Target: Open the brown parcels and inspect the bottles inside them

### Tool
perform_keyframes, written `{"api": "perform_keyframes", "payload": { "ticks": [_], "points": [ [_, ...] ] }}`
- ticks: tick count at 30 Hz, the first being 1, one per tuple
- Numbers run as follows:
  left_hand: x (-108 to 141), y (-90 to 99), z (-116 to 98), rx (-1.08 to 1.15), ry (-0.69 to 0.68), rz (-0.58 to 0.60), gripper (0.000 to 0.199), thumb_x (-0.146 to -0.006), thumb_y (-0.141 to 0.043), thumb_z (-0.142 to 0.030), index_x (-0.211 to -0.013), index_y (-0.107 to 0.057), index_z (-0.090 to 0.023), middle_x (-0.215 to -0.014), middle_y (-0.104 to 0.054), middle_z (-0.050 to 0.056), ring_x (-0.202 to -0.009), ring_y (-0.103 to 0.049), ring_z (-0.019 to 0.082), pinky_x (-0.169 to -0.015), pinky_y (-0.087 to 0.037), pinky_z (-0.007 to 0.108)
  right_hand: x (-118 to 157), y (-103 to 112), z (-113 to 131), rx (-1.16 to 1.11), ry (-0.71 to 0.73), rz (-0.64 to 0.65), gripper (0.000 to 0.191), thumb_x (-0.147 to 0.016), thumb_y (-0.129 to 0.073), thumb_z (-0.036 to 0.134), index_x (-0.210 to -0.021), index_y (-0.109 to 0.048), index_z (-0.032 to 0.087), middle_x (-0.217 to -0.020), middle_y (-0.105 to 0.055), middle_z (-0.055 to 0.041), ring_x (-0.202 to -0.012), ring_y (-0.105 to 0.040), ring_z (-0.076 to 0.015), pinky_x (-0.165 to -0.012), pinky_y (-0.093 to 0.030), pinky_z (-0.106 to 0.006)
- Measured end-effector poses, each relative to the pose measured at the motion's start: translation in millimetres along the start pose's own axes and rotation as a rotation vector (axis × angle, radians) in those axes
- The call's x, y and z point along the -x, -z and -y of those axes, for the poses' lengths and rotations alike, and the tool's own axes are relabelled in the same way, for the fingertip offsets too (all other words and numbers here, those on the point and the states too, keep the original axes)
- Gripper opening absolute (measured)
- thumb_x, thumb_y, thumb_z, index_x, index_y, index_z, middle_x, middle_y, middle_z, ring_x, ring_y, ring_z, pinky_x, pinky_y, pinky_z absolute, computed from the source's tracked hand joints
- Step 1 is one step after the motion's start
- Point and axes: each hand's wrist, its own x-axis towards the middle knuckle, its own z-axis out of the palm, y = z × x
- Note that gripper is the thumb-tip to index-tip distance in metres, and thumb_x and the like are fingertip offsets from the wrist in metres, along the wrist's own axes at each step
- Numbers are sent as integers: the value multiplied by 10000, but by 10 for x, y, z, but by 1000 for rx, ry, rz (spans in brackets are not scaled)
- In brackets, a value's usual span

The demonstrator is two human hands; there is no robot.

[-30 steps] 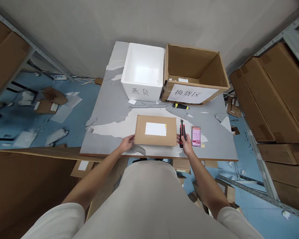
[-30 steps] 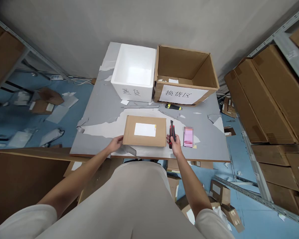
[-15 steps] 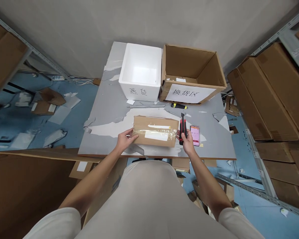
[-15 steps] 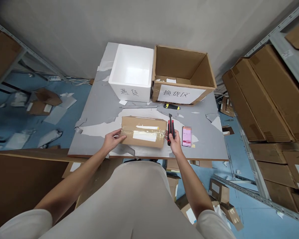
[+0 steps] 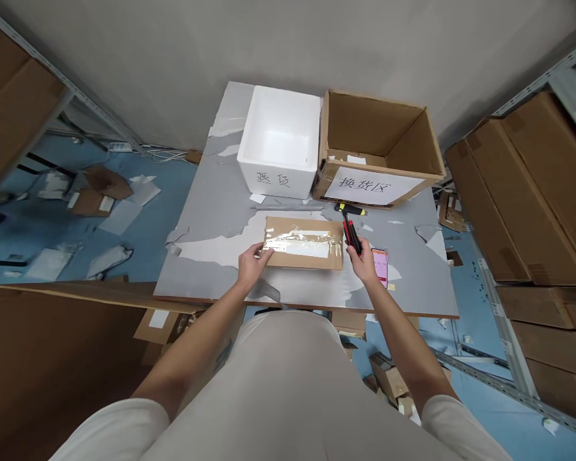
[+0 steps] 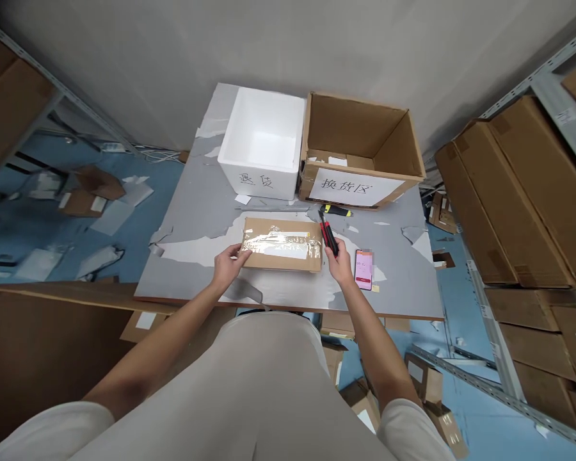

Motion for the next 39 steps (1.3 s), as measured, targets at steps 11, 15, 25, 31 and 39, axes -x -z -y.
{"api": "perform_keyframes", "payload": {
  "ticks": [11, 15, 25, 31, 39],
  "points": [
    [64, -84, 101, -247, -749, -35, 197, -871, -580, -330, -1009, -665, -219, -1058, -699, 76, -1048, -623, 240, -910, -480, 432, -557, -360, 1037, 665, 477, 709, 490, -965, -370, 348, -1450, -299, 343, -1288, -580, -56, -1063, -591, -247, -791, -459, -327],
    [54, -152, 162, -195, -898, 24, 219, -903, -525, -252, -1076, -643, -187, -1085, -694, 99, -1122, -602, 223, -940, -504, 420, -667, -540, 1179, 823, 552, 839, 494, -974, -360, 337, -1457, -269, 383, -1207, -610, -63, -935, -630, -233, -708, -425, -288],
    [7, -192, 213, -212, -899, 6, 228, -907, -518, -240, -1097, -630, -180, -1098, -692, 103, -1135, -602, 230, -958, -517, 439, -681, -638, 1362, 977, 570, 898, 554, -958, -357, 238, -1473, -210, 382, -1168, -616, -96, -883, -653, -241, -677, -416, -296],
    [-3, -207, 221, -211, -898, 4, 246, -906, -519, -241, -1118, -624, -174, -1085, -695, 108, -1132, -602, 220, -975, -507, 427, -726, -506, 1370, 1037, 552, 911, 582, -936, -376, 188, -1476, -231, 348, -1119, -644, -104, -845, -661, -224, -666, -408, -288],
    [12, -182, 197, -240, -749, 117, 281, -930, -458, -292, -1128, -635, -202, -1153, -671, 105, -1164, -581, 231, -1012, -469, 481, -739, -178, 1292, 1163, 499, 861, 641, -852, -457, 82, -1417, -369, 373, -919, -702, -90, -797, -656, -223, -623, -394, -285]
  ]
}}
